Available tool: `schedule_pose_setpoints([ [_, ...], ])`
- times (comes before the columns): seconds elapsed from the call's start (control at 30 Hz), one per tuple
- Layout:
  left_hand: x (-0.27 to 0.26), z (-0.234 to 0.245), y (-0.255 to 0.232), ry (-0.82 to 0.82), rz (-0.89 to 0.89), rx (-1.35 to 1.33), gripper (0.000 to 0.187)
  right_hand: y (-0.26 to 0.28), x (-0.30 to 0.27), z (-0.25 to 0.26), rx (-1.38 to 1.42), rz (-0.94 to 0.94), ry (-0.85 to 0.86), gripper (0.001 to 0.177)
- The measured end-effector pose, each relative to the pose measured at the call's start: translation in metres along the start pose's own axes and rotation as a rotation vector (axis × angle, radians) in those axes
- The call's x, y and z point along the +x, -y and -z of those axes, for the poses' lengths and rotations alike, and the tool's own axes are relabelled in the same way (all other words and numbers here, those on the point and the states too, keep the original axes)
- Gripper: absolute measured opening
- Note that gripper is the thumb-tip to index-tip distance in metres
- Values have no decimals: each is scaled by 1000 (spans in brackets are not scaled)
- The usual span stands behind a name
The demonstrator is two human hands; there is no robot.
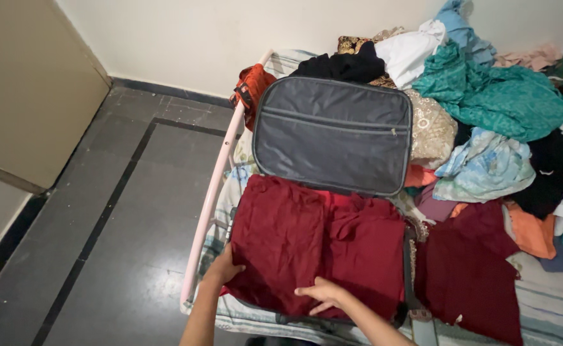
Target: The person packs clothing into a suitcase by folding a red dress and a red skirt and placing them inside the main compartment.
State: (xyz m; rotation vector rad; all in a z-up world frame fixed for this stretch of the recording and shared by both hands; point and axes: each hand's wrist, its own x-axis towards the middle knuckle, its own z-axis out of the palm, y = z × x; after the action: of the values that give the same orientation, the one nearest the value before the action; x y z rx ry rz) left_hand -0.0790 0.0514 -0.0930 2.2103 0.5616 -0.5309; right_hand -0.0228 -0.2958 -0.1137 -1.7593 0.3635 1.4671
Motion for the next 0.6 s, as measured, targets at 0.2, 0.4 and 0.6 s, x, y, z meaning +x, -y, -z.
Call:
schedule_pose_setpoints([
  [0.2,17,-1,15,53,45,-28,98,12,-22,-11,-101,14,16,103],
  [0.4,19,35,-8,-68,80,158,86,102,-103,4,-1169,287,-553,101],
  [0.6,-2,67,-98,-337,-354,405,126,186,-122,-9,-1175,906,-759,116],
])
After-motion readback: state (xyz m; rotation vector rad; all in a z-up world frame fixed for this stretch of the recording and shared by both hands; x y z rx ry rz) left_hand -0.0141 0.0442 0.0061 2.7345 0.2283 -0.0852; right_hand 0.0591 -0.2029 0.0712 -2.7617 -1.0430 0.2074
